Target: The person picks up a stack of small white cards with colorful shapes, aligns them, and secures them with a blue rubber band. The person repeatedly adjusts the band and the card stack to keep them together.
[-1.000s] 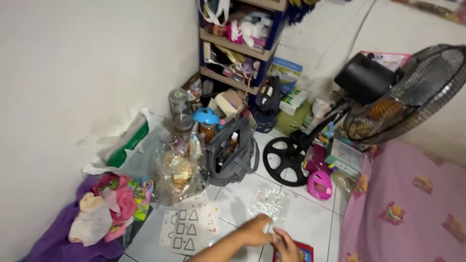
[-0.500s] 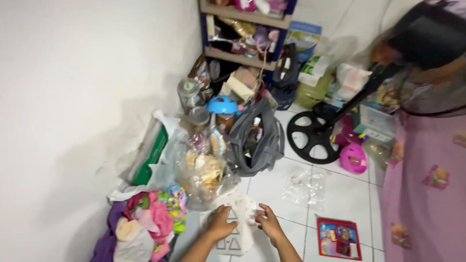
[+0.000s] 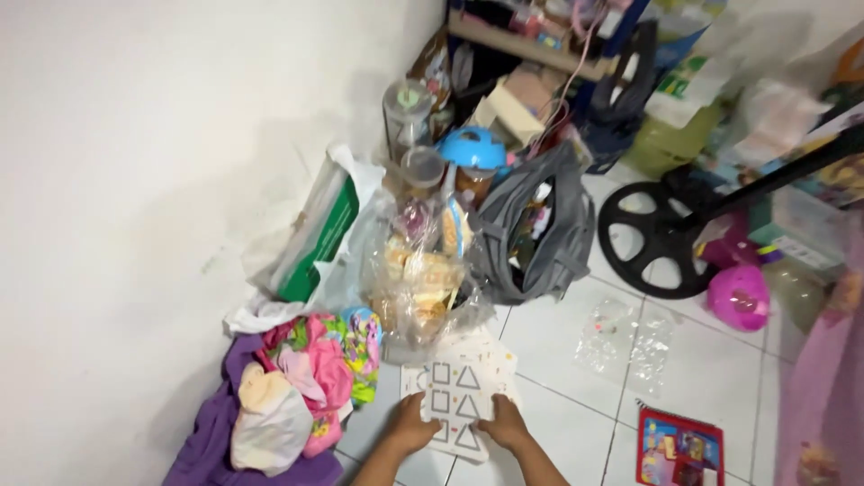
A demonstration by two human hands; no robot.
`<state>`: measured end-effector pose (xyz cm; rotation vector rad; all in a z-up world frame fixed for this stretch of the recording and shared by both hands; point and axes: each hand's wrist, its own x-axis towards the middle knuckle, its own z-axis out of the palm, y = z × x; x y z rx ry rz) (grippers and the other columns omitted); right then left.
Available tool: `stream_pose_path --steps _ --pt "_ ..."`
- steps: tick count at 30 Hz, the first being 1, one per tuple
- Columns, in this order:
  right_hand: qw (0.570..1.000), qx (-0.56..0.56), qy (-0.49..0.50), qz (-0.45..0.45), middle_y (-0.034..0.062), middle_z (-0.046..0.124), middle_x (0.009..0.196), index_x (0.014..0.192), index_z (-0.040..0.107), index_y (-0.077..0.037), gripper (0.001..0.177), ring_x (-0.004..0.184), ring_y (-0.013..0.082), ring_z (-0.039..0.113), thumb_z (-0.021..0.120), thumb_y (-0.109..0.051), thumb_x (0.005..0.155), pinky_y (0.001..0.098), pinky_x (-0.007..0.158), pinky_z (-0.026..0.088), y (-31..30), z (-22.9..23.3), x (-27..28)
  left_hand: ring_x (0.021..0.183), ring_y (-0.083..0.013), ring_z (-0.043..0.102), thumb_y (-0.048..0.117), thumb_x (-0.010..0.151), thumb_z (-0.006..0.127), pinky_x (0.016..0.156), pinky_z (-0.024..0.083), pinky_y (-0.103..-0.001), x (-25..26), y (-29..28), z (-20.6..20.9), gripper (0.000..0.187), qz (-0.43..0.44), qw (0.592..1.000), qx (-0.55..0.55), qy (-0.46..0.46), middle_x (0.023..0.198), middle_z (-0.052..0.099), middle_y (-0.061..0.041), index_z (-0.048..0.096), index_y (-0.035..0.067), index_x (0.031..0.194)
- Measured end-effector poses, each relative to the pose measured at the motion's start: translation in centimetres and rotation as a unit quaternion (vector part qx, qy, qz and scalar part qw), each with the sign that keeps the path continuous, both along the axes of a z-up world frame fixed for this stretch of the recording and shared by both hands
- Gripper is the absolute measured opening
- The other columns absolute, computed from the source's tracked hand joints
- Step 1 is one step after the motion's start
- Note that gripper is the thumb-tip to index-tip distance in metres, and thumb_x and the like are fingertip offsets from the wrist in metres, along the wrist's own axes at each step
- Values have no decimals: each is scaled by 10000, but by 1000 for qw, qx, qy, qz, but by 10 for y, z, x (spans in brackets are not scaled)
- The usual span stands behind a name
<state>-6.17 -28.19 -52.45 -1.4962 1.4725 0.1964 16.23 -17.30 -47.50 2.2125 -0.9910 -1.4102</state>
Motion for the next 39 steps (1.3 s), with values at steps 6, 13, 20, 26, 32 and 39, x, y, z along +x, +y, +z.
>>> stream_pose_path --steps 6,13,20,26,32,39 --pt "987 -70 133 62 251 526 1351 1476 319 33 1211 1255 379 547 991 -481 609 400 1038 475 -14 5 24 1346 -274 580 257 689 809 1133 470 -337 -7 -7 -74 836 108 993 -33 36 1429 599 -168 502 47 1438" --pt "993 -45 87 -70 132 618 1327 1440 392 -83 926 1204 310 615 900 -373 724 422 1006 474 8 -20 20 1412 -298 472 216 727 821 1173 379 -361 -15 1 -123 877 102 995 -1 12 1500 499 -187 417 32 1484" --pt "993 -65 -65 -79 112 720 1282 1206 745 -135 329 1180 283 638 681 -311 935 400 1047 433 -12 1 2 1417 -321 458 260 796 734 1142 401 -387 -24 -17 -105 852 211 976 -6 53 1542 442 -203 366 51 1536" --pt "972 35 -200 -114 128 679 1322 1258 613 20 454 1118 198 666 689 -289 935 327 975 520 -35 19 -31 1275 -320 586 313 781 758 1025 502 -408 -42 -18 -102 841 317 937 -15 145 1425 567 -212 409 28 1491" --pt "933 162 -286 -147 157 754 1165 1215 707 14 373 1009 187 688 622 -261 977 336 914 543 -17 48 -56 1226 -303 568 280 726 796 1035 471 -380 -74 -17 -62 563 324 940 -107 -26 1318 574 -139 704 135 1262" --pt "915 172 -315 -185 109 783 1024 1198 720 7 349 875 164 716 636 -231 957 338 810 588 -9 86 -103 1265 -374 514 270 590 865 1025 369 -532 -55 -20 65 747 200 885 -126 -400 1375 571 -149 664 160 1301"
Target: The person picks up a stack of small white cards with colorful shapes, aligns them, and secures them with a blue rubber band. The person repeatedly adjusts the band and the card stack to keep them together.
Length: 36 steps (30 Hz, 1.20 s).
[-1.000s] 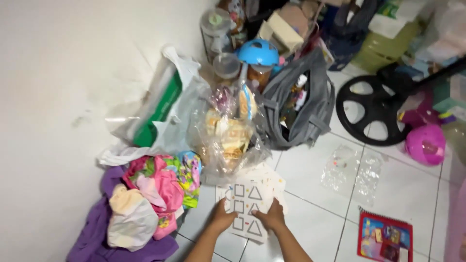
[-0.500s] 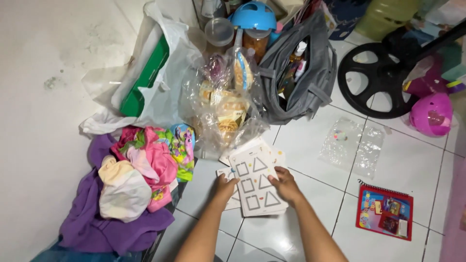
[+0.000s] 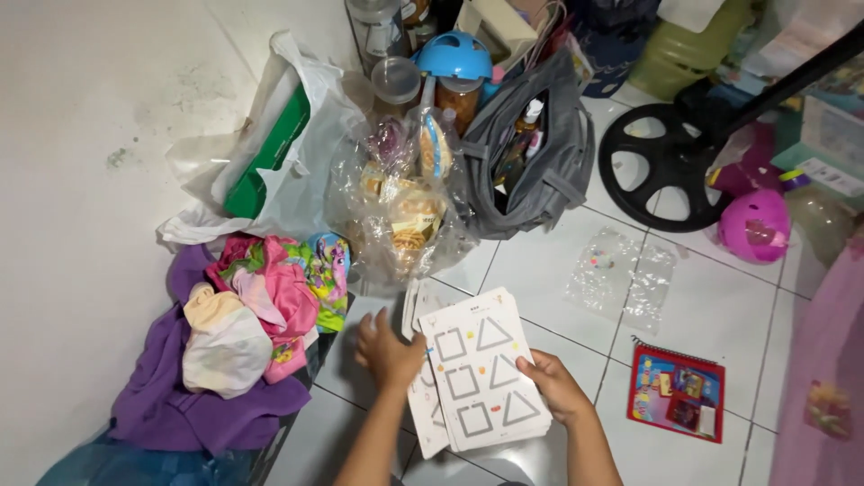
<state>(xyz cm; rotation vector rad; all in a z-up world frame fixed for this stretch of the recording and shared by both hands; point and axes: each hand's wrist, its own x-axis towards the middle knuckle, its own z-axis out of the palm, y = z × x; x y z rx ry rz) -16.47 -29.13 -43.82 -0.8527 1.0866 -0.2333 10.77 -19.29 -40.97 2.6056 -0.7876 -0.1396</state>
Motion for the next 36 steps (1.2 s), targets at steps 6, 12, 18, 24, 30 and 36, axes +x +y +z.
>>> stream_pose_path --steps 6,12,18,24,30,36 --pt "996 23 -89 5 96 798 971 1165 708 57 351 834 154 726 646 -218 957 324 774 589 1 4 -27 1057 -248 682 130 914 597 915 531 -370 -1 17 -53 396 15 760 -196 620 1182 733 -163 635 -12 1282" --pt "959 -237 58 142 45 570 1419 1204 747 29 371 1345 167 500 645 -241 971 335 1109 378 -15 44 -45 1070 -161 689 33 896 505 944 527 -304 -19 35 0 386 -153 834 -166 504 1166 742 -99 642 8 1256" --pt "970 -221 44 96 -9 454 1507 1378 584 -69 474 1412 171 434 624 -271 951 339 1146 338 -8 82 -42 938 -177 679 126 985 476 667 611 -347 -37 24 65 331 -137 720 -199 650 1104 684 -120 602 8 1269" --pt "976 -183 104 49 98 546 1374 1468 385 -124 799 1171 236 568 802 -124 787 363 990 513 0 102 -32 932 -139 694 181 996 509 612 616 -307 -41 1 126 317 -156 712 -155 666 1136 680 -78 581 52 1277" --pt "988 -123 -80 -39 151 706 1212 1342 563 67 553 1084 182 680 765 -21 835 319 953 529 0 65 -49 811 -160 674 203 1022 483 530 573 -326 -46 -13 137 339 -195 733 -168 629 1047 698 -88 609 7 1269" --pt "979 -171 -23 -106 167 739 1110 1283 596 19 465 982 193 674 752 -5 845 343 837 526 -8 87 -82 795 -98 690 205 1054 491 672 544 -253 -52 -9 137 316 -335 824 -203 409 925 757 -54 660 32 1259"
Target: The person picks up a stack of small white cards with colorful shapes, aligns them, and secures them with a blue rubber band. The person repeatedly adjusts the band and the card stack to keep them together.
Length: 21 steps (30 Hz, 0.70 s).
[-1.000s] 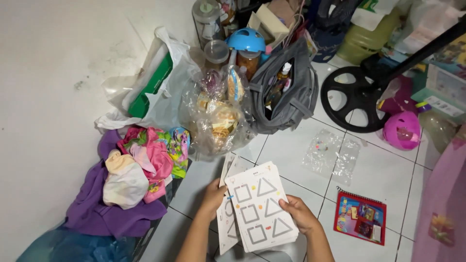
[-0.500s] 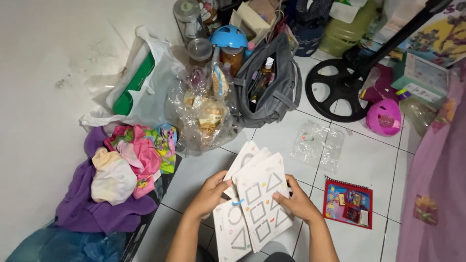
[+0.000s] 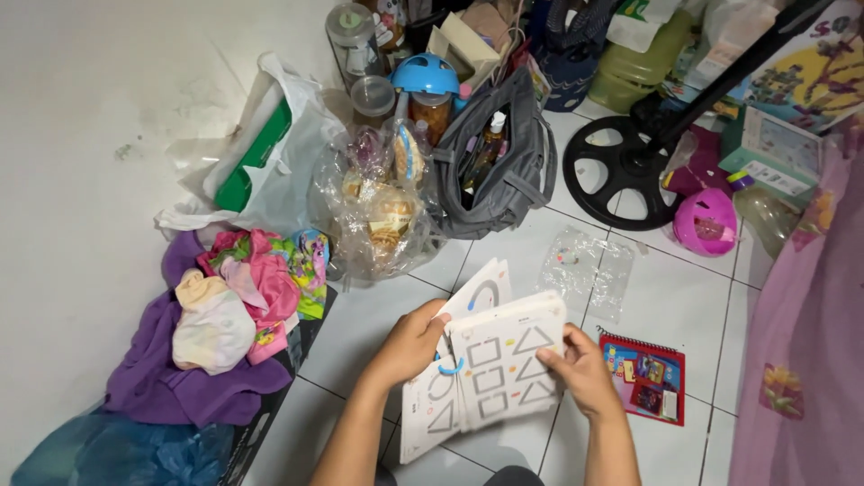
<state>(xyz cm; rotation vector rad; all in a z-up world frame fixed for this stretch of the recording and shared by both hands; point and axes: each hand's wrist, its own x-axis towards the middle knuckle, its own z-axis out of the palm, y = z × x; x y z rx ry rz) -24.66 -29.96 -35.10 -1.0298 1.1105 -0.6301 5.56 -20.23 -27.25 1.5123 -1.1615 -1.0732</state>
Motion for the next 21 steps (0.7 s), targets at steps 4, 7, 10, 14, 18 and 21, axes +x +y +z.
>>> stream_pose_path --steps 4,7,10,14,18,21 --pt "991 -97 -81 39 138 707 1201 1272 614 57 412 1103 169 664 743 -27 890 332 963 528 -4 2 -11 640 -121 599 265 1016 546 522 515 -319 0 -12 35 301 -29 987 145 64 813 686 -87 660 46 1188" --pt "994 -14 -107 1 117 712 1215 1344 583 -26 481 1082 206 672 682 -47 874 355 956 523 0 5 -7 649 -102 607 304 989 564 571 530 -331 -5 -20 35 336 -75 980 172 66 861 707 -38 670 70 1205" --pt "976 38 -210 -45 146 715 1211 1342 561 -31 417 1114 242 660 627 -85 935 388 977 509 2 3 4 759 -129 644 335 1026 582 703 542 -322 -10 -24 32 372 -103 947 210 219 926 706 -51 676 30 1217" --pt "948 71 -286 -118 121 688 1249 1321 559 -15 354 1152 227 661 561 -129 987 412 1017 511 2 5 12 1133 -160 671 268 959 567 972 536 -308 -19 -13 56 484 -159 859 126 470 1223 705 -84 553 26 1377" --pt "948 89 -278 -126 159 667 1259 1306 550 29 298 1159 234 647 529 -137 1059 426 1038 499 -4 -1 12 1214 -140 613 43 809 646 1016 512 -307 -20 -6 51 667 -159 888 33 431 1301 615 -69 436 57 1442" --pt "945 137 -265 -136 150 698 1236 1308 580 29 337 1135 220 668 514 -145 1027 386 1018 506 -6 7 11 1133 -215 643 -11 857 611 977 535 -349 -5 -12 -5 473 -111 898 -20 425 1234 639 -159 527 -54 1320"
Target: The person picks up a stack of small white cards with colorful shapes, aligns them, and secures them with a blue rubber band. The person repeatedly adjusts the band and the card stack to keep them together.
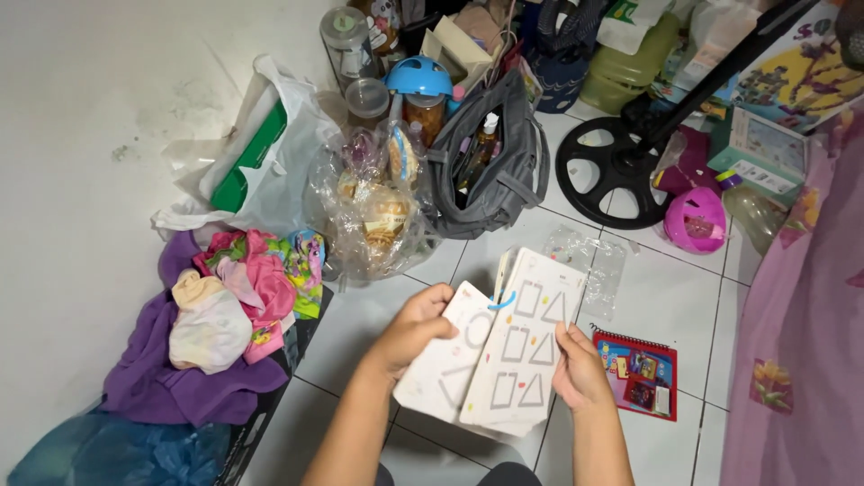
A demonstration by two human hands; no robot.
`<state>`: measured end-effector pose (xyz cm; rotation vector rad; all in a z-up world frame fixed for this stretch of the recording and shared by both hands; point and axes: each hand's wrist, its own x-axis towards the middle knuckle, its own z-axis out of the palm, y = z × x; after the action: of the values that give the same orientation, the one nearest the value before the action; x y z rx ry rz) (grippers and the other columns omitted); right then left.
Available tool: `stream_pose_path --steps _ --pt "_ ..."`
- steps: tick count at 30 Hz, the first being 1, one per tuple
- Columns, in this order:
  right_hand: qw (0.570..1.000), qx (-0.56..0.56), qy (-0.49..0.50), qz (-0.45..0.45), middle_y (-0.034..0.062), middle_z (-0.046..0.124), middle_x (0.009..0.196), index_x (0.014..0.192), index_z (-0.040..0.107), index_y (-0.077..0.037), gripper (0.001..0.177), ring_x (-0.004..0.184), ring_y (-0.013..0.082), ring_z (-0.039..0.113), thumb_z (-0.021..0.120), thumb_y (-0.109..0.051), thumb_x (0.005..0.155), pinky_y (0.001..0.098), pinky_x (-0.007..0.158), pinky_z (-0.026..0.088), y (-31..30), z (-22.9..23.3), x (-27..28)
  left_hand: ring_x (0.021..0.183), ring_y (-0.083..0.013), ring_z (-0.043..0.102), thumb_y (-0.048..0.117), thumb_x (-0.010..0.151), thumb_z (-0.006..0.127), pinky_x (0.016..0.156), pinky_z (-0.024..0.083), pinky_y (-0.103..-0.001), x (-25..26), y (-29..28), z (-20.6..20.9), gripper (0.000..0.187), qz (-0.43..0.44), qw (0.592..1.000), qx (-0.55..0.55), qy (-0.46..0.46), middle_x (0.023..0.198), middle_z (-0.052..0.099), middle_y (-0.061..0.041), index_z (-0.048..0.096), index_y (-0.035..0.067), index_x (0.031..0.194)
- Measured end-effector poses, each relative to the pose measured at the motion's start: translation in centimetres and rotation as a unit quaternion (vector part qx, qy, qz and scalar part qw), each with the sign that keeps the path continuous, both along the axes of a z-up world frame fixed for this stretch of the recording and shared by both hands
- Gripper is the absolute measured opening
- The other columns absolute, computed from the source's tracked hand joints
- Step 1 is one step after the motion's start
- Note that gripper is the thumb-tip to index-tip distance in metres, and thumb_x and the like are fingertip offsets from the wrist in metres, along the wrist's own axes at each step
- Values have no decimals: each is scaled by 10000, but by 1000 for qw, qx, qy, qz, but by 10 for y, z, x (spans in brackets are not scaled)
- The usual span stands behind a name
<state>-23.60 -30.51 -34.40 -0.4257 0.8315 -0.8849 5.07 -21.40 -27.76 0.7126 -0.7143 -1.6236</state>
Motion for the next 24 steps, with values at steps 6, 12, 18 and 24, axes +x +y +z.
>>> stream_pose_path --steps 6,12,18,24 --pt "998 41 -34 17 177 717 1140 1269 594 37 322 1001 276 709 507 -170 1038 437 868 594 7 -22 -1 1074 -166 633 113 1058 544 934 534 -304 -13 0 29 238 -39 999 34 4 1193 668 -122 642 -14 1234" --pt "992 5 -104 72 160 722 1075 1264 602 33 360 928 279 729 518 -210 1013 444 789 607 16 -4 7 1106 -238 678 117 838 742 902 545 -374 -50 14 52 379 119 873 -55 -471 1250 700 -103 741 108 1217" --pt "997 -22 -80 4 144 631 1250 1384 522 -19 447 1080 251 656 507 -281 1022 405 897 552 86 -65 -24 1485 -382 353 142 694 815 1163 375 -443 -67 13 81 966 89 867 -127 -473 1629 293 -188 397 116 1565" --pt "994 -55 -51 -85 123 522 1459 1527 426 -83 574 1262 217 569 493 -367 1033 356 1026 487 166 -63 -47 1448 -449 412 66 766 643 1166 387 -451 -90 13 74 870 82 843 -157 -508 1625 348 -243 335 49 1579"
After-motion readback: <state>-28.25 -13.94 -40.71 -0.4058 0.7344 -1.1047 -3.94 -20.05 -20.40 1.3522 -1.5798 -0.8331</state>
